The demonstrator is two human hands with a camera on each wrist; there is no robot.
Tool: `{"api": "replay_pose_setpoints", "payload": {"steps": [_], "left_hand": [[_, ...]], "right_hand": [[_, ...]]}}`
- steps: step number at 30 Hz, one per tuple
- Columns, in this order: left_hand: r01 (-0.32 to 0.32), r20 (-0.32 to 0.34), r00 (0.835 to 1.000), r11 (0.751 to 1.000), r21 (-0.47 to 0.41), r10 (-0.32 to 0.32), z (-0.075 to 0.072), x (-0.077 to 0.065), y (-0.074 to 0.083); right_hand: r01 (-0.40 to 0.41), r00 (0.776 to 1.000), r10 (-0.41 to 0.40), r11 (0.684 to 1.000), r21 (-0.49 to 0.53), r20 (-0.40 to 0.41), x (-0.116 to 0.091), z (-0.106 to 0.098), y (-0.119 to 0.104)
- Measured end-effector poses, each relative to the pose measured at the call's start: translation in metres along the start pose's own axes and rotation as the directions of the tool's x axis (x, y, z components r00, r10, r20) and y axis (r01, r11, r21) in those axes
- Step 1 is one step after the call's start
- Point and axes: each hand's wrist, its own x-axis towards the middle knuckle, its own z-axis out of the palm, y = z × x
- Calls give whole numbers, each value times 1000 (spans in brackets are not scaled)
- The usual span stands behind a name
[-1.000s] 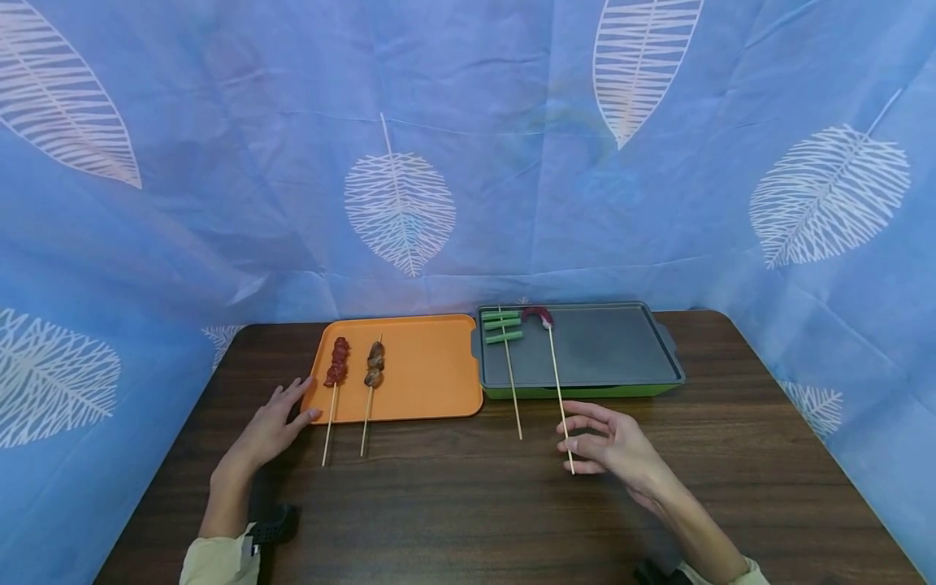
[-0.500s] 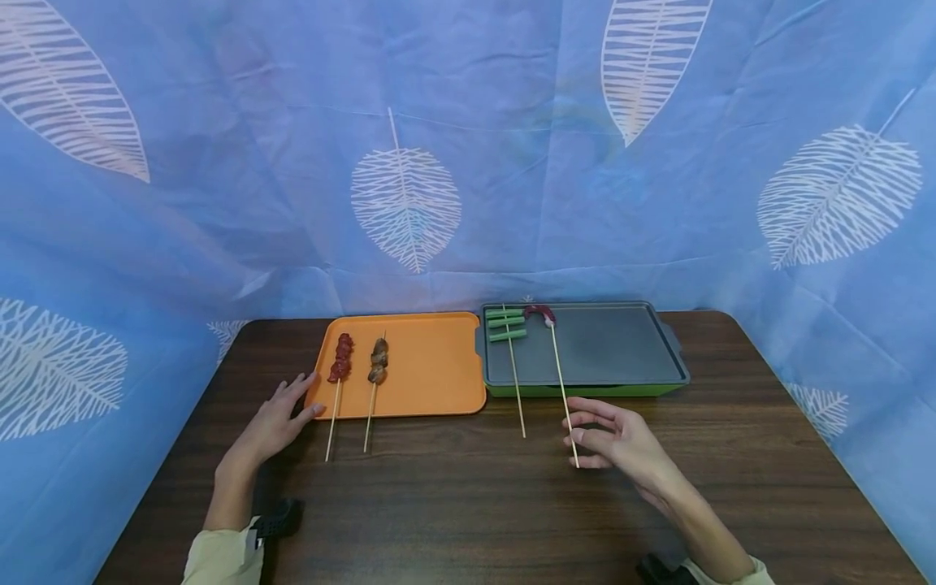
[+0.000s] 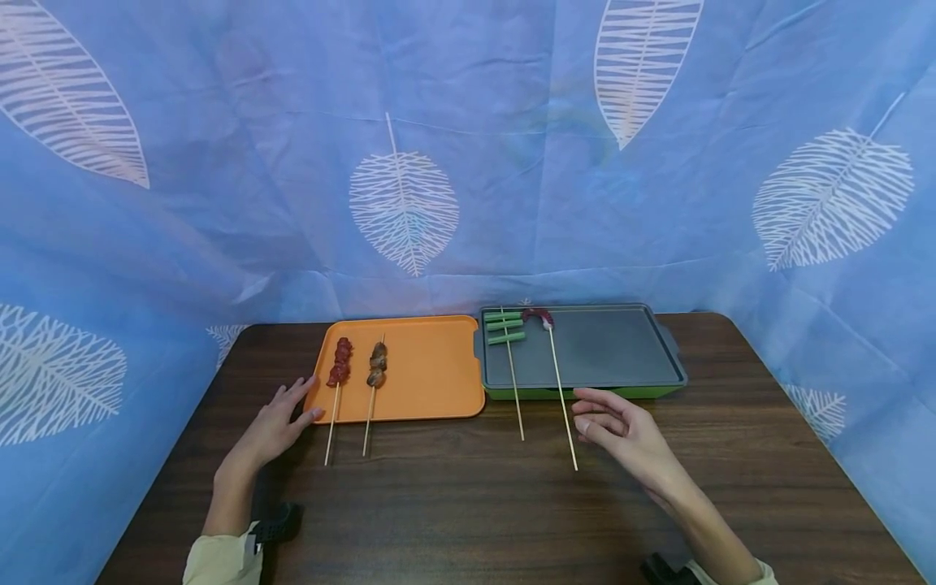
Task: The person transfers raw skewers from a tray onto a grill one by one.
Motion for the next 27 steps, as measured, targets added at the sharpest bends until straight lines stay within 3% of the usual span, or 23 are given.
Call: {"api": "replay_pose_setpoints", "payload": {"steps": [8,20,27], "left_hand": [[-7,5,1000,1000,-6,7,0,0,0],[-4,3,1000,1000,20,4,0,3,-2],[4,5,1000,1000,23,-5,-1,2,1]], "right_hand": [[53,997,-57,995,-88,-42,-3,8,-16],[93,995,-94,994,-60,-21,3,23,-35],[130,991,-130,991,15,29,5,33,-43]]}}
